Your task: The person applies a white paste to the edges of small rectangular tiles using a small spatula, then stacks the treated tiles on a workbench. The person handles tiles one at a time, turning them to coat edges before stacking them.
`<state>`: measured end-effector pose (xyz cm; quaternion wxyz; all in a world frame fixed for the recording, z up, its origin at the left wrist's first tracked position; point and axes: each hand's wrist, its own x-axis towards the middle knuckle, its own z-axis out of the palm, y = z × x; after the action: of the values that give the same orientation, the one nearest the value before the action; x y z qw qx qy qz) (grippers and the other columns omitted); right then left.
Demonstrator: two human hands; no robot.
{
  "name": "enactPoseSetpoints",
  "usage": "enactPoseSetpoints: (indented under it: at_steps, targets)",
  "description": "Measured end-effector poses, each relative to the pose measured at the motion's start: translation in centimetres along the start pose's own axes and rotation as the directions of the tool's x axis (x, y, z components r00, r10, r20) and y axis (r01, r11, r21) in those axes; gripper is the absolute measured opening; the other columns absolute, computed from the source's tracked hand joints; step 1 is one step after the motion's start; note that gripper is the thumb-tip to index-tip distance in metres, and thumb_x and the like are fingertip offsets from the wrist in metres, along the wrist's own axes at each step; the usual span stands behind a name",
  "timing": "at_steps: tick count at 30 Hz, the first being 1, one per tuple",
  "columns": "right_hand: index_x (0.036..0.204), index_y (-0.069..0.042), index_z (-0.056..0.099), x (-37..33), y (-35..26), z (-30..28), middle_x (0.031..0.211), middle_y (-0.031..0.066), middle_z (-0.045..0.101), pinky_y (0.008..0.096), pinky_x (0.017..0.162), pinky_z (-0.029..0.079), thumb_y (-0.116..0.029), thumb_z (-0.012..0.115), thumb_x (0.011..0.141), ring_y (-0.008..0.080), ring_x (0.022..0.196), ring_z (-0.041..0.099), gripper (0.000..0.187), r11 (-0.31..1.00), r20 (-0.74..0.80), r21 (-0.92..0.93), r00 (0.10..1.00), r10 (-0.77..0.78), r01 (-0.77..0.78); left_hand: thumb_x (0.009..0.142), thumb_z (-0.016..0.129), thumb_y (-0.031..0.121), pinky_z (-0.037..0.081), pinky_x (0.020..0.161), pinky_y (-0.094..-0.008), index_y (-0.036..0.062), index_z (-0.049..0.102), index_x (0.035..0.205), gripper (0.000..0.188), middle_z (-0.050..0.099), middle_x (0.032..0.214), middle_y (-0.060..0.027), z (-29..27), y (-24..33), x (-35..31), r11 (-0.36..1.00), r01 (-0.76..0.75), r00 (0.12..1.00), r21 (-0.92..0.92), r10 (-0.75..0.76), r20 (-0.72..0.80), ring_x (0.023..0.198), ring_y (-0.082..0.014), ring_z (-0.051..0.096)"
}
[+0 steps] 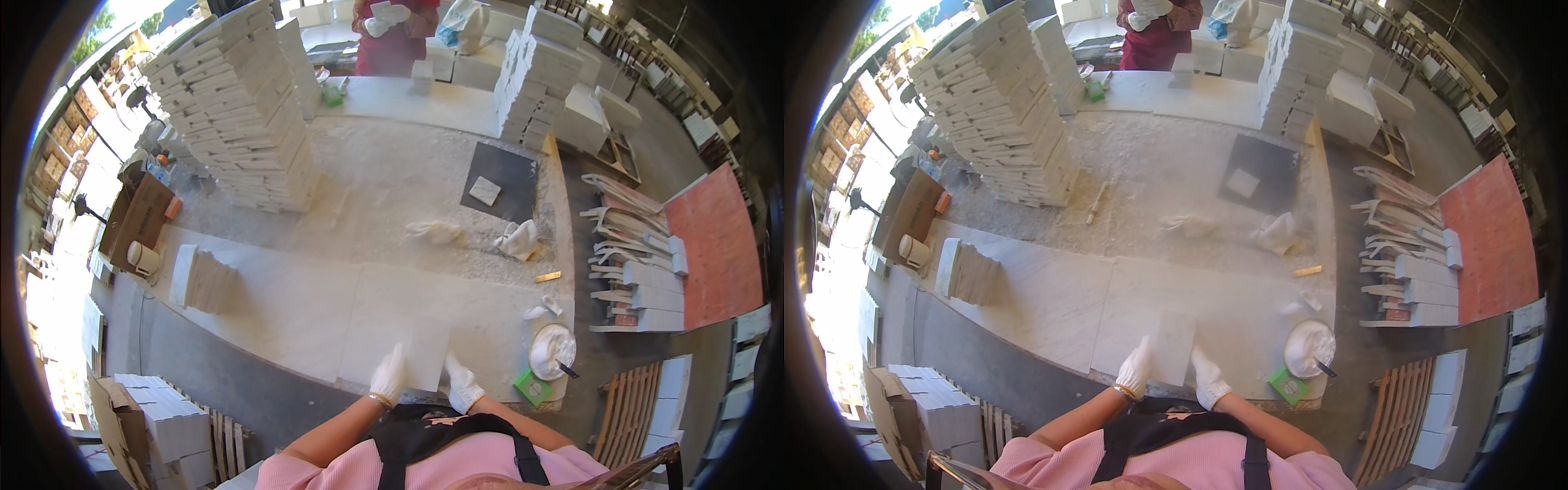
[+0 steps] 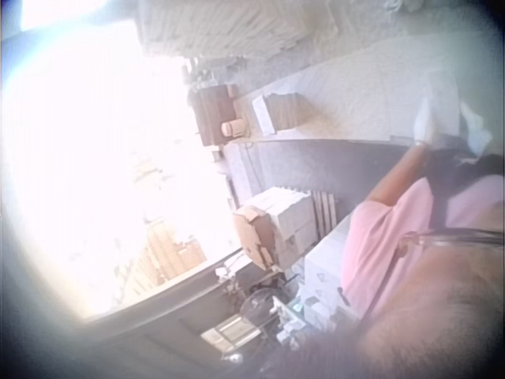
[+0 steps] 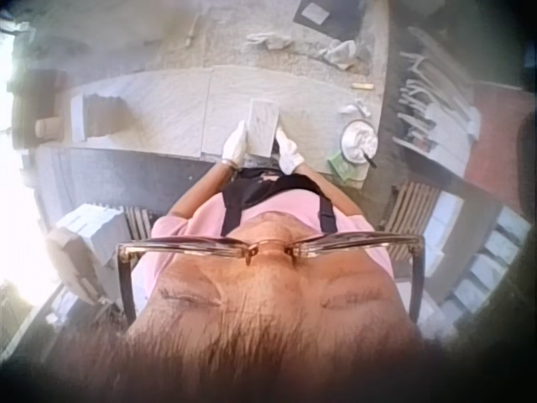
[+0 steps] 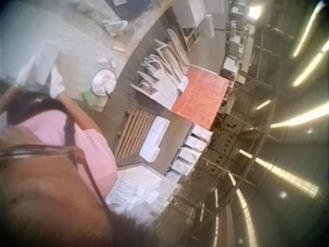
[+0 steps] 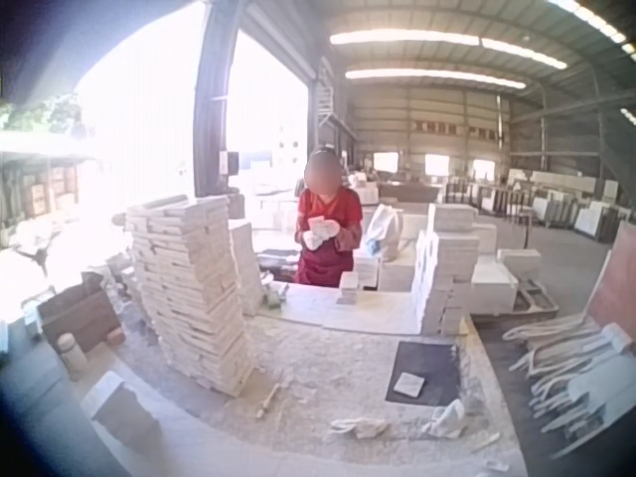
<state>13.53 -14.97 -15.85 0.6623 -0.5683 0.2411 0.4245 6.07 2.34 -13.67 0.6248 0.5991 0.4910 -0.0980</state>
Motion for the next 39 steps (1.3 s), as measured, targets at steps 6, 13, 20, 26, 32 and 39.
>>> enactPoseSetpoints:
  at_steps: [6,13,20,26,32,39]
  targets:
    - [0.133,-0.008,0.062,-0.4,-0.8,0.3,0.125,0.009,0.068,0.0464,0.091,0.057,-0.044,0.067,0.098,0.0254,0.112,0.065,0.05,0.999,-0.032,-0.033,0.999,0.034,-0.035,0.102,0.03,0.068,0.047,0.091,-0.048,-0.0057,0.067,0.115,0.083,0.069,0.107,-0.0298,-0.6,2.0,-1.5,0.985,-0.037,0.999,0.168,0.03,0.039,0.101,-0.042,0.065]
    - [0.136,-0.008,0.062,-1.5,-1.8,0.5,0.13,0.0092,0.066,0.047,0.095,0.055,-0.045,0.065,0.099,0.0248,0.118,0.063,0.052,0.998,0.093,0.059,0.995,0.03,-0.035,0.106,0.027,0.058,0.048,0.088,-0.0491,-0.0007,0.066,0.117,0.072,0.071,0.103,-0.0256,-1.3,2.1,-2.1,0.899,-0.326,0.945,0.292,0.304,0.119,0.096,-0.0412,0.066]
    - [0.144,0.005,0.055,0.7,-9.5,-0.8,0.15,0.0147,0.056,0.0353,0.117,0.039,-0.039,0.06,0.105,0.025,0.138,0.052,0.059,0.925,0.131,-0.328,0.979,-0.154,0.19,0.106,0.038,0.06,0.05,0.097,-0.043,0.005,0.058,0.139,0.068,0.066,0.127,-0.0157,-2.5,-0.3,-0.7,0.965,0.074,0.984,-0.251,-0.03,0.175,0.114,-0.0316,0.064]
    - [0.146,0.0,0.054,7.0,-15.3,2.5,0.151,0.0196,0.055,0.0384,0.118,0.037,-0.048,0.062,0.1,0.0295,0.141,0.051,0.067,0.303,0.607,-0.743,0.792,-0.073,0.597,0.105,0.034,0.068,0.039,0.115,-0.0547,0.0062,0.03,0.162,0.084,0.043,0.157,-0.022,-5.0,-3.8,-4.0,0.944,0.024,0.956,-0.328,0.075,0.283,0.139,-0.0405,0.047]
    - [0.147,-0.006,0.057,9.4,-17.3,6.1,0.149,0.0165,0.057,0.0384,0.117,0.038,-0.059,0.066,0.093,0.0296,0.14,0.051,0.076,0.092,0.602,-0.771,0.675,0.426,0.63,0.107,0.045,0.058,0.042,0.11,-0.0517,0.0044,0.041,0.153,0.071,0.052,0.15,-0.0193,-6.1,-6.6,-6.7,0.693,0.188,0.982,-0.696,-0.113,0.152,0.133,-0.0378,0.055]
    - [0.133,-0.003,0.065,9.9,-18.9,7.7,0.123,0.0101,0.07,0.0347,0.099,0.049,-0.052,0.072,0.093,0.0189,0.114,0.063,0.063,0.126,0.636,-0.719,0.575,0.515,0.683,0.104,0.05,0.059,0.053,0.096,-0.0458,0.0025,0.038,0.154,0.076,0.055,0.142,-0.0189,-5.1,-9.2,-8.5,0.653,0.139,0.989,-0.745,-0.052,0.14,0.116,-0.0316,0.061]
